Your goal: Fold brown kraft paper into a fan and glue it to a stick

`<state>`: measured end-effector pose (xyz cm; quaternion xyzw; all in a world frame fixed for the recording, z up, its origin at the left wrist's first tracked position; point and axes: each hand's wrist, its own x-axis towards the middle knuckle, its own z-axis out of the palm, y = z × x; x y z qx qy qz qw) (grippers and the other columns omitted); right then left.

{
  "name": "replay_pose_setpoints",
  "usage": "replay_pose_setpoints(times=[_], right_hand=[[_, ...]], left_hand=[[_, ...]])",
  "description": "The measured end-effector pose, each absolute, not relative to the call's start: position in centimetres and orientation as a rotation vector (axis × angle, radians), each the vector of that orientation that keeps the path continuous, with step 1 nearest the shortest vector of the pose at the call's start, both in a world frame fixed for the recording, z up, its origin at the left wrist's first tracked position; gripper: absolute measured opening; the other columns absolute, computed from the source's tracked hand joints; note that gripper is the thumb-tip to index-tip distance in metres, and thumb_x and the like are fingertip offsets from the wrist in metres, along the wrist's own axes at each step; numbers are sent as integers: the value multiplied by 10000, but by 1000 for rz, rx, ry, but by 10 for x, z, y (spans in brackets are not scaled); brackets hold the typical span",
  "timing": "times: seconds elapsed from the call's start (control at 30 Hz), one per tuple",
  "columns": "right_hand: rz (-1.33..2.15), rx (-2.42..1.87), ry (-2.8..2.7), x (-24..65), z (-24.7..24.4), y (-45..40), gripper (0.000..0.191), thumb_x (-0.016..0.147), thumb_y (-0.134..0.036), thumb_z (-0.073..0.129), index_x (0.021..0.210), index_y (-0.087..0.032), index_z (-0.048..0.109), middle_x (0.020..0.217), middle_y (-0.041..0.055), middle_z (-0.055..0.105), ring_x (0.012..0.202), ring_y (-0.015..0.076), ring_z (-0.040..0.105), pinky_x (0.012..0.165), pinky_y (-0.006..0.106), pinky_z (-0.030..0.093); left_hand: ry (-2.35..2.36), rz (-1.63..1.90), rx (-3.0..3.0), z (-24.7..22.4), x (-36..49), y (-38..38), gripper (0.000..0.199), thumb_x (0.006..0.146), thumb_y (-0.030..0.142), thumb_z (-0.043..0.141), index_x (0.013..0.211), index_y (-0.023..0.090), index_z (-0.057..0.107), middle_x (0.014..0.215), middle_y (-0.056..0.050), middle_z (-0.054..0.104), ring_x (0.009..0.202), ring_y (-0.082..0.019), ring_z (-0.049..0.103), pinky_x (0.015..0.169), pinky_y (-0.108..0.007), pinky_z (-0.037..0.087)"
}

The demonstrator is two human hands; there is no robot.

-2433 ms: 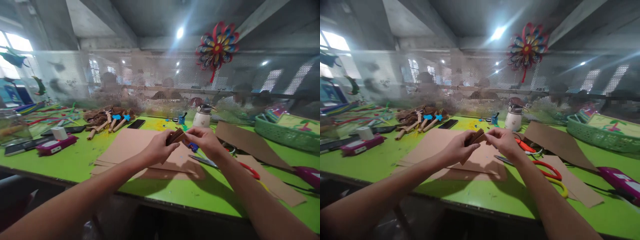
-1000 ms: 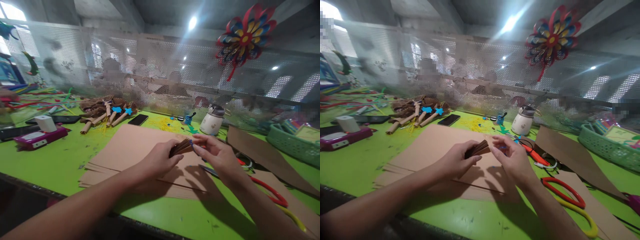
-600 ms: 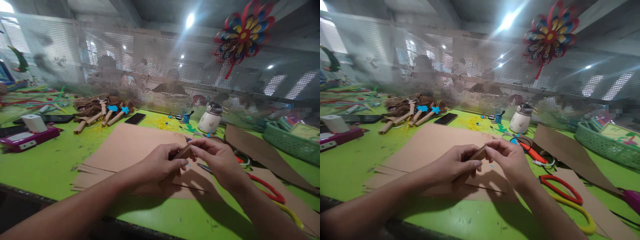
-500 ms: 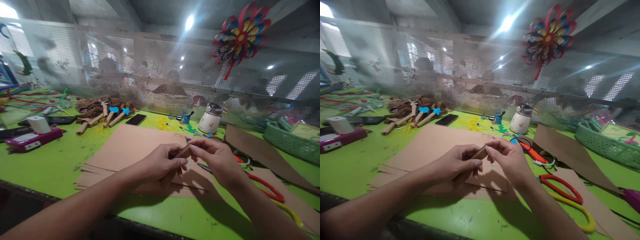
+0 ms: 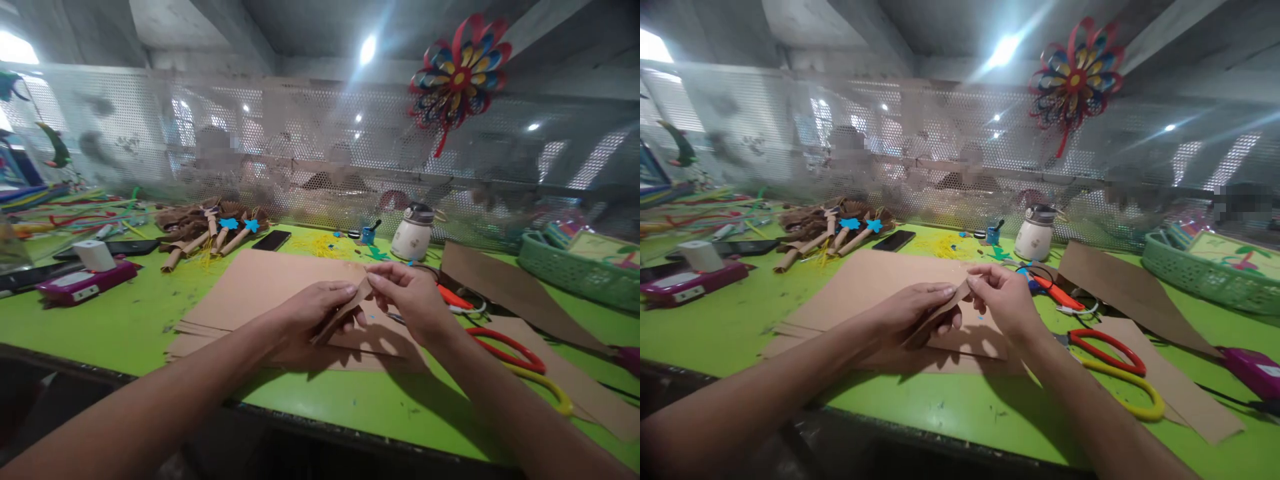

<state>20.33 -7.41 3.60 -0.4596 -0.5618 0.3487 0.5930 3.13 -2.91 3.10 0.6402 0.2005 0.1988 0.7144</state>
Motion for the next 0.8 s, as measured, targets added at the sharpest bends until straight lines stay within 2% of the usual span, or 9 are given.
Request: replay_pose_setpoints(times=[0.2,0.4,0.43,0.5,0.6,0.67,0.73,0.8], right_hand=[[731,-1047,-1281,210,36,-72,235,726,-346,639,829,-136,618,591,-9,568,452,79,479,423,216,369],[464,-1162,-1402,212,35,-72,319,761,-407,597,582,-145,562,470,-21,505,398,69,411,400,217,330],[433,-1161,-1411,212,36,-73,298,762,-398,598,606,-144,577,488,-16,517,416,75,428,414,220,345],[408,-1122,-1445,213,39,-74,221,752,-361,614,780,-143,633,612,13,584,520,102,510,482,233,406],[472,-1037,-1623,214,45,-78,364,746,-321,625,1080,-177,594,933,75,621,829,167,580,663,277,476],[554,-1001,-1743,214,47,-80,408,759,-325,615,1140,-190,564,1065,96,582,941,186,557,746,302,478],[605,-1012,-1785,212,46,-81,447,748,-333,629,1161,-183,549,1078,102,569,918,184,561,752,313,482],[587,-1058,-1765,208,43,-80,470,724,-329,652,1155,-169,551,976,84,589,817,168,572,708,310,486]], left_hand=[[447,469,1445,30,28,-28,325,827,452,485,924,149,554,763,-21,539,556,-79,446,508,-218,409],[514,527,1553,31,30,-29,292,843,437,461,812,153,524,646,20,505,469,-45,402,431,-162,317],[530,531,1585,33,30,-30,292,850,434,450,796,155,519,626,26,500,446,-40,387,415,-159,298],[553,537,1627,36,29,-32,289,862,427,427,807,159,518,595,39,489,407,-34,357,389,-159,271],[535,525,1638,40,27,-35,289,875,426,396,868,165,522,587,44,492,377,-34,340,361,-160,246],[504,489,1639,41,26,-36,299,875,429,391,864,162,524,604,33,514,378,-36,352,357,-163,248],[477,466,1654,40,25,-36,309,874,430,395,838,153,527,613,19,529,387,-38,373,368,-166,266],[461,460,1692,38,27,-35,330,878,432,385,799,146,530,597,14,527,394,-41,384,390,-171,291]])
